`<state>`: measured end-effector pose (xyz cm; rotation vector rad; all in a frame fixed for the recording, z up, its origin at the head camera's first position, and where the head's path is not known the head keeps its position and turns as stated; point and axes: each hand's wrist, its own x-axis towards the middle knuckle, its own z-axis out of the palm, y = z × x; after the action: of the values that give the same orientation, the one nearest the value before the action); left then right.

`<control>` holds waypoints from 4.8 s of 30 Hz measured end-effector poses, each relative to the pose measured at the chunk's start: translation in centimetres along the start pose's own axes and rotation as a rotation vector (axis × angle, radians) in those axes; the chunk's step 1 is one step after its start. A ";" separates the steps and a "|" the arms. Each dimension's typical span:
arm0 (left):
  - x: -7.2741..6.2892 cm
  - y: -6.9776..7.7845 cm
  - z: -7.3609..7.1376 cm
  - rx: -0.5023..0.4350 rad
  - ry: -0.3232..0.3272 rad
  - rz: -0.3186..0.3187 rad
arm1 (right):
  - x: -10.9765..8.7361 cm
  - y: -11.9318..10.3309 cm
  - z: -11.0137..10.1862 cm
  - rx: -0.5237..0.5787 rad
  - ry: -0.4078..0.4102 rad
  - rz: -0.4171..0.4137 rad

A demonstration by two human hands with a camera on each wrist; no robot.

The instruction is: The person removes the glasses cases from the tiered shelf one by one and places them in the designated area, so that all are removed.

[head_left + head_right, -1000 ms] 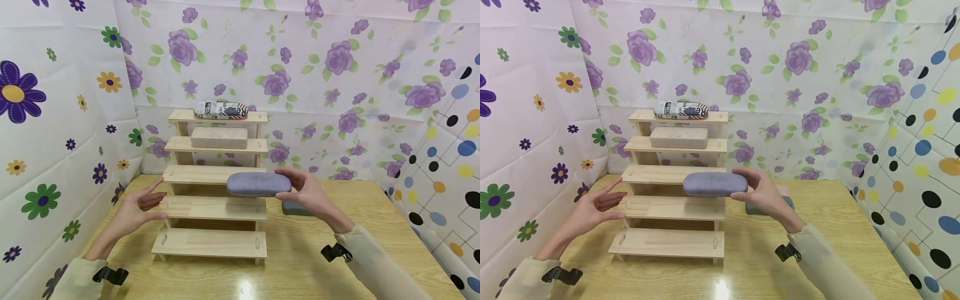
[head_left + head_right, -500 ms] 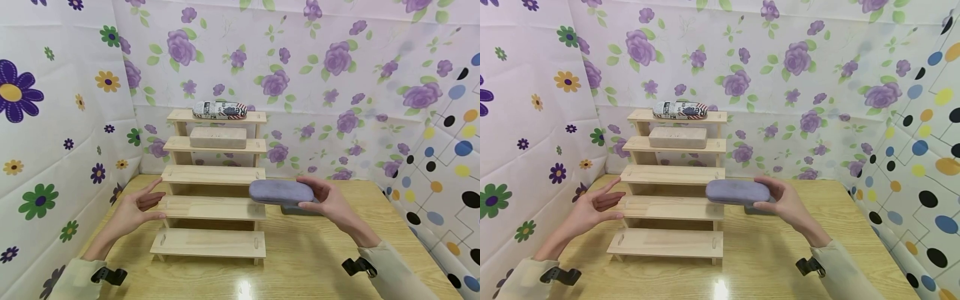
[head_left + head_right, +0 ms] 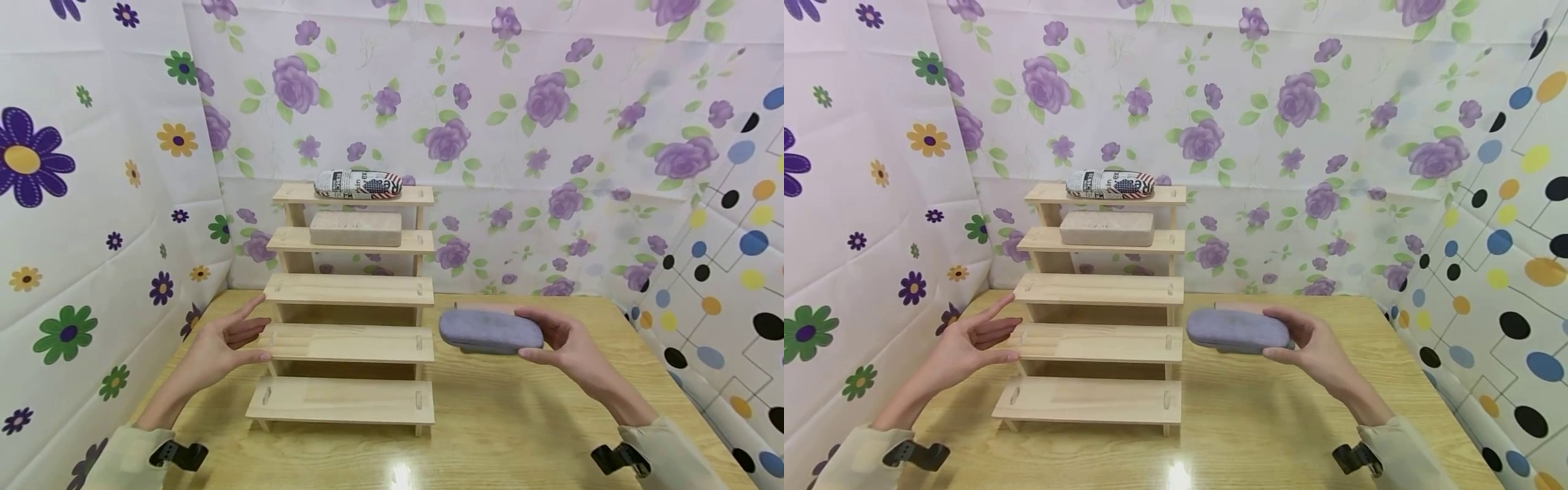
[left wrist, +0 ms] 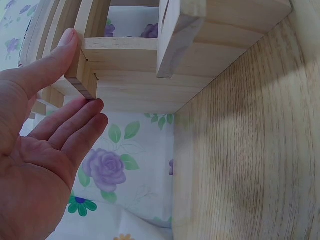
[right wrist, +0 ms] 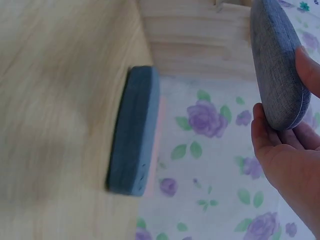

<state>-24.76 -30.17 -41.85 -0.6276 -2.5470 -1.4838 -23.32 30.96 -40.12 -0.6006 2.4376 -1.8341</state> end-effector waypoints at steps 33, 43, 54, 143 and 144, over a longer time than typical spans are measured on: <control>0.1 -0.1 -0.2 -0.014 0.002 0.020 | -1.7 7.8 -2.6 -0.088 -0.019 0.137; 0.0 -0.2 -0.2 -0.015 0.003 0.023 | -1.6 8.7 -2.8 -0.120 -0.016 0.144; 0.0 -0.2 -0.2 -0.009 0.000 0.010 | -1.4 9.5 -2.6 -0.150 -0.004 0.145; -0.2 -0.2 -0.1 -0.002 -0.001 0.003 | -0.5 10.6 -2.4 -0.589 0.027 -0.040; -0.2 -0.2 -0.1 -0.002 0.000 0.002 | -0.5 10.6 -2.4 -0.589 0.028 -0.040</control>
<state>-24.71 -30.41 -42.04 -0.6309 -2.5448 -1.4853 -26.43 35.80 -49.38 -0.6448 3.0038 -1.1127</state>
